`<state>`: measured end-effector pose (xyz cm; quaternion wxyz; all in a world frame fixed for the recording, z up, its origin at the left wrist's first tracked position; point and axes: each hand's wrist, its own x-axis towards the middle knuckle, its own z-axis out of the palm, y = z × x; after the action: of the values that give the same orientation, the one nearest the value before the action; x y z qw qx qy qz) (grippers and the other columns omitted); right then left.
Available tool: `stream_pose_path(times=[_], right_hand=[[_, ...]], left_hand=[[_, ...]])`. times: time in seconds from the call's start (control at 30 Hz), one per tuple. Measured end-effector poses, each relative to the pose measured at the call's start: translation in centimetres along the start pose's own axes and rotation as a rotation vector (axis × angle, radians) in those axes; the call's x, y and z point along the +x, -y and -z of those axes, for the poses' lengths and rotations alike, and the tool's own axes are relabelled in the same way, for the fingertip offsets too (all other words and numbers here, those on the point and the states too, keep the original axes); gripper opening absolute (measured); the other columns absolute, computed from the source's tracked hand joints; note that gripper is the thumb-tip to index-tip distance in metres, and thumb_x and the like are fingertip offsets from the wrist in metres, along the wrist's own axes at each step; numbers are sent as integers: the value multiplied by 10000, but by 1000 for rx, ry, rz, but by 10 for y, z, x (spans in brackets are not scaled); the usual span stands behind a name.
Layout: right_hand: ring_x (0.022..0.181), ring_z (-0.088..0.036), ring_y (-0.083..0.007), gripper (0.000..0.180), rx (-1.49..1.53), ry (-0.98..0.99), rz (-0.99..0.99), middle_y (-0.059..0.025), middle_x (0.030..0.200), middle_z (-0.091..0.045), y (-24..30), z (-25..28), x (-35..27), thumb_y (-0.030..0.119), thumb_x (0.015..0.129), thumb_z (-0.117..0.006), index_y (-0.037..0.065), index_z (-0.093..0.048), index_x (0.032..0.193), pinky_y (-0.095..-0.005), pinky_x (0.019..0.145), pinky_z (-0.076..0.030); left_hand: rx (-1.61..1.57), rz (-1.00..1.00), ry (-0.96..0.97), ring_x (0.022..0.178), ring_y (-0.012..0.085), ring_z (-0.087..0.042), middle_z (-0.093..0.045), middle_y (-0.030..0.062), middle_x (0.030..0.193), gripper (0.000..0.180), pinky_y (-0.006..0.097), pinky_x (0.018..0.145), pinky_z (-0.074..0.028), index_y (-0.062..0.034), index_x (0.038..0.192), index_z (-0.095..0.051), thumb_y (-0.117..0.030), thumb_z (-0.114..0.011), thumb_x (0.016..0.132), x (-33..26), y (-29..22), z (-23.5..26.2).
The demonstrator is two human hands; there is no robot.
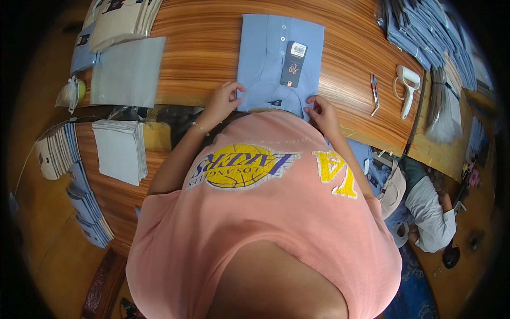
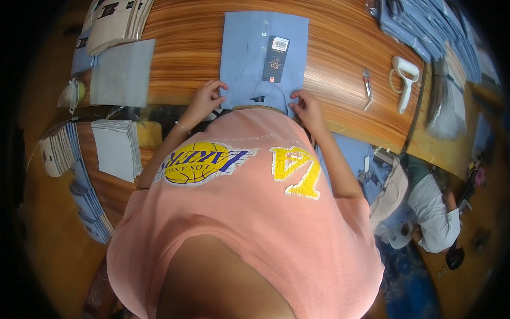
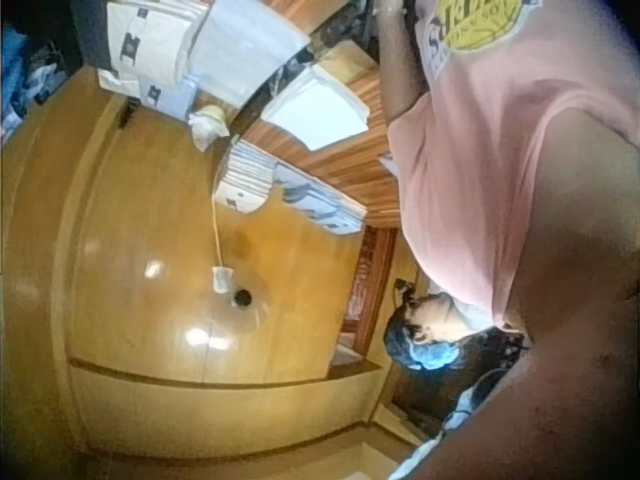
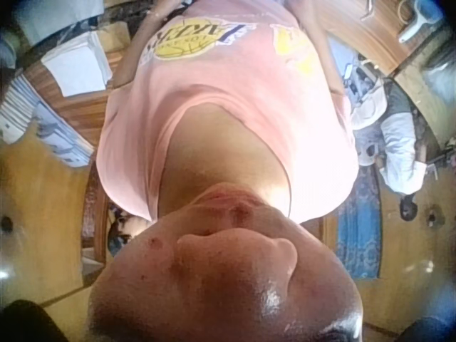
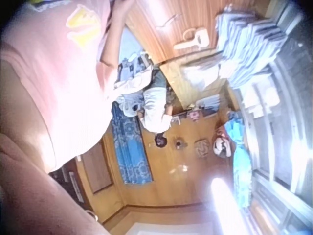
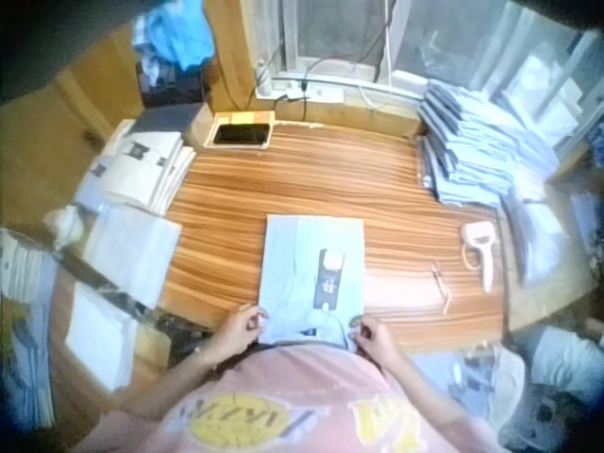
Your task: The person folds a light blue button-up shirt, attaches a tag, and slides it into a clear plastic bag. They stack the packaged shirt with others, tie the stack with a white string, and write a note in a book.
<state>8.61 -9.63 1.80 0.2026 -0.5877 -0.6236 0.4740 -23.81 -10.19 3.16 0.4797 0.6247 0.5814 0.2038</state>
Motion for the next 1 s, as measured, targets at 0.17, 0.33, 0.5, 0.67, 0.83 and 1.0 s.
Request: stream_pose_path(times=[0.17, 0.33, 0.5, 0.67, 0.83, 1.0], right_hand=[[596, -479, -163, 253, -80, 43, 12, -67, 655, -501, 2, 5, -1, -10, 715, -688, 25, -594, 947, -306, 569, -412], [631, -506, -190, 314, -157, 18, 156, -80, 710, -525, 1, 6, -3, -14, 691, -690, 23, -591, 987, -325, 592, -426], [635, -485, -139, 307, -165, 129, 128, -48, 727, -533, 32, 18, 7, 38, 733, -686, 26, -602, 1028, -294, 578, -411], [627, -491, -125, 219, -52, 184, 174, -62, 708, -546, 119, -12, 77, 90, 816, -640, 23, -612, 1023, -288, 577, -409], [832, -575, -289, 217, -78, 377, 818, -162, 883, -601, 184, -149, 154, 163, 816, -633, 46, -631, 999, -364, 787, -458], [1087, -459, -339, 282, -277, 257, 1050, -156, 1150, -510, 220, -269, 186, 147, 785, -615, 59, -612, 1054, -419, 936, -377]], left_hand=[[58, -36, 26, 639, 128, -541, -453, 67, 942, 361, 252, 597, -447, -72, 1054, -545, 29, -667, 729, -7, -10, -2], [178, -49, 19, 767, 180, -560, -463, 81, 1092, 388, 298, 698, -467, -100, 1067, -576, -5, -700, 711, -13, -14, 0], [387, -409, 12, 1085, 307, -480, -463, 99, 1266, 191, 370, 930, -409, -87, 929, -690, -191, -691, 769, -32, 9, 27], [212, -100, -664, 978, 308, -535, -591, 111, 1044, 245, 376, 855, -431, -34, 852, -674, -265, -693, 775, -38, 76, 121], [487, 158, -906, 869, 315, -553, -585, 115, 866, 303, 391, 748, -443, -39, 798, -656, -310, -752, 702, -41, 146, 191], [341, 209, -850, 845, 327, -560, -582, 126, 873, 210, 402, 748, -440, -37, 779, -650, -240, -700, 752, -32, 153, 195]])
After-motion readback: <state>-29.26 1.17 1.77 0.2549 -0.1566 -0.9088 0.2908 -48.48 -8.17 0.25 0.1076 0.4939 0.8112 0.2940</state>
